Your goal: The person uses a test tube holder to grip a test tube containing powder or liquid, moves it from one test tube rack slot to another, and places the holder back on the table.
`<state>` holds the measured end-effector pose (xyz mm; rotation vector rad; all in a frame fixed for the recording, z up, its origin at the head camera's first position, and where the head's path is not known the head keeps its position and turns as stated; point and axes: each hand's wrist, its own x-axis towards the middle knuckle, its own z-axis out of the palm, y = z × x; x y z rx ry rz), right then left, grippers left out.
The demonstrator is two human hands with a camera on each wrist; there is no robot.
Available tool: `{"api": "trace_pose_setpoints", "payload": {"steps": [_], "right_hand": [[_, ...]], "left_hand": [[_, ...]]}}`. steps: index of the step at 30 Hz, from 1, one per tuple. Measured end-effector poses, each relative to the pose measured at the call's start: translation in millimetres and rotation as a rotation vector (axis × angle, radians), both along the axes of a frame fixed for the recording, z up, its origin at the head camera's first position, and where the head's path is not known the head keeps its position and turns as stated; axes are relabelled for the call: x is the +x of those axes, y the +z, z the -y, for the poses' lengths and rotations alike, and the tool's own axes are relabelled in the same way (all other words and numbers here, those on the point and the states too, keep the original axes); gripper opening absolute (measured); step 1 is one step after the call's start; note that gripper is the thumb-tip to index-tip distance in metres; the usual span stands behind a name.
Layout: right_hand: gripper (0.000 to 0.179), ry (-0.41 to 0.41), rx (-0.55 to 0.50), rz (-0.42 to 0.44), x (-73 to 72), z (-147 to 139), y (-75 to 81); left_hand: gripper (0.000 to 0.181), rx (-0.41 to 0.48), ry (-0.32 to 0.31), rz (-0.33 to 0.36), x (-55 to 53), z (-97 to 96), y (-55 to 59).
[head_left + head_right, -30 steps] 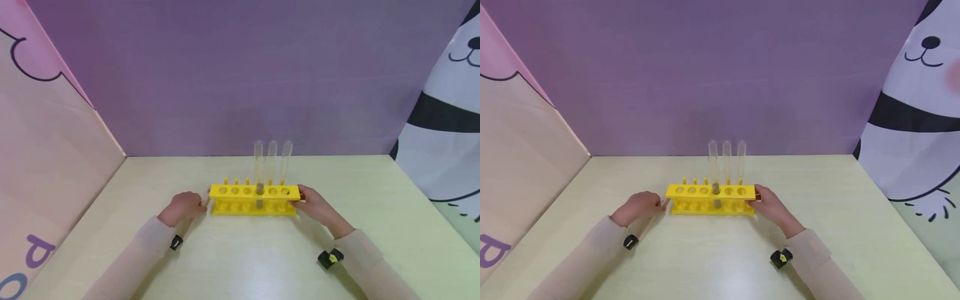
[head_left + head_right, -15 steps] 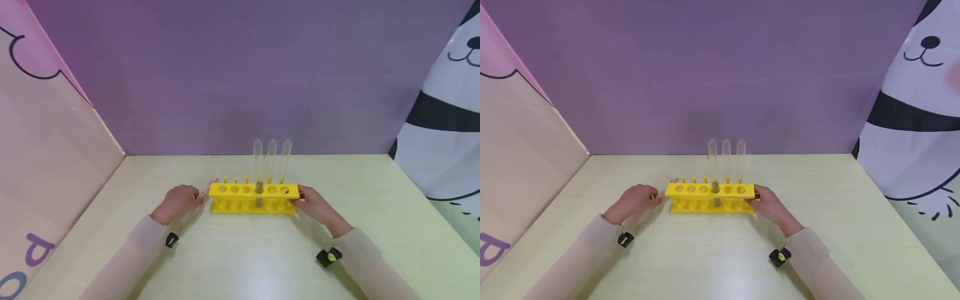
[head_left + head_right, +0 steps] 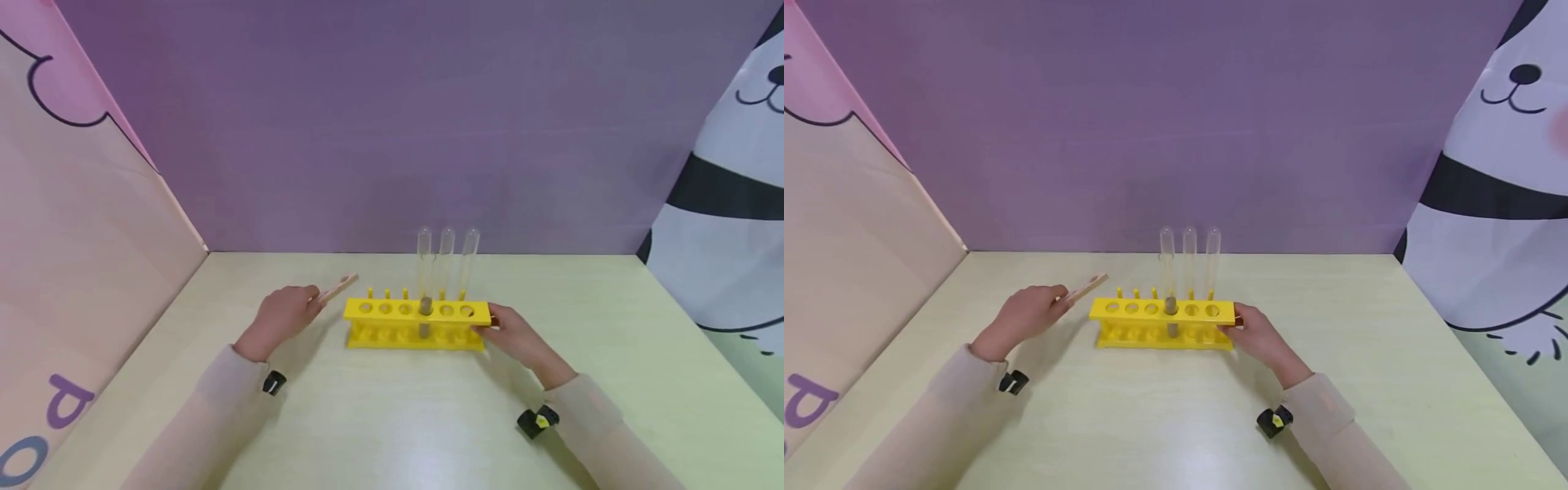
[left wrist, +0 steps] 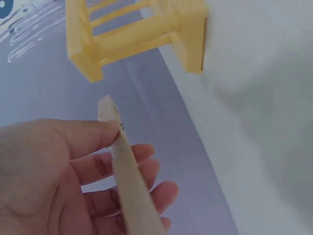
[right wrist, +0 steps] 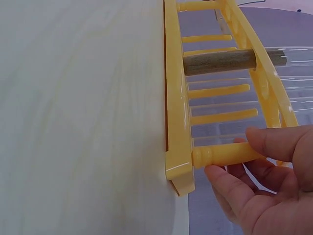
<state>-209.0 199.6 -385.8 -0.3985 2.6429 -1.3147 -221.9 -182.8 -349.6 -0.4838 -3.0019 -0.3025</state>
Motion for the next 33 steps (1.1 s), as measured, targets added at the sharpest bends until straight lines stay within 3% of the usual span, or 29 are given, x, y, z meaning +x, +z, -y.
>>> {"api": "trace_pose_setpoints", "payload": {"steps": [13, 33], "right_hand": [[0.036, -0.005, -0.004, -0.002, 1.2, 1, 0.9], [0.037, 0.008, -0.005, -0.002, 0.0, 0, -0.2]], "left_hand": [[0.016, -0.018, -0.024, -0.099, 5.9, -8.1, 26.7], [0.026, -0.011, 0.006, -0.148, 18.0, -41.1, 72.8]]}}
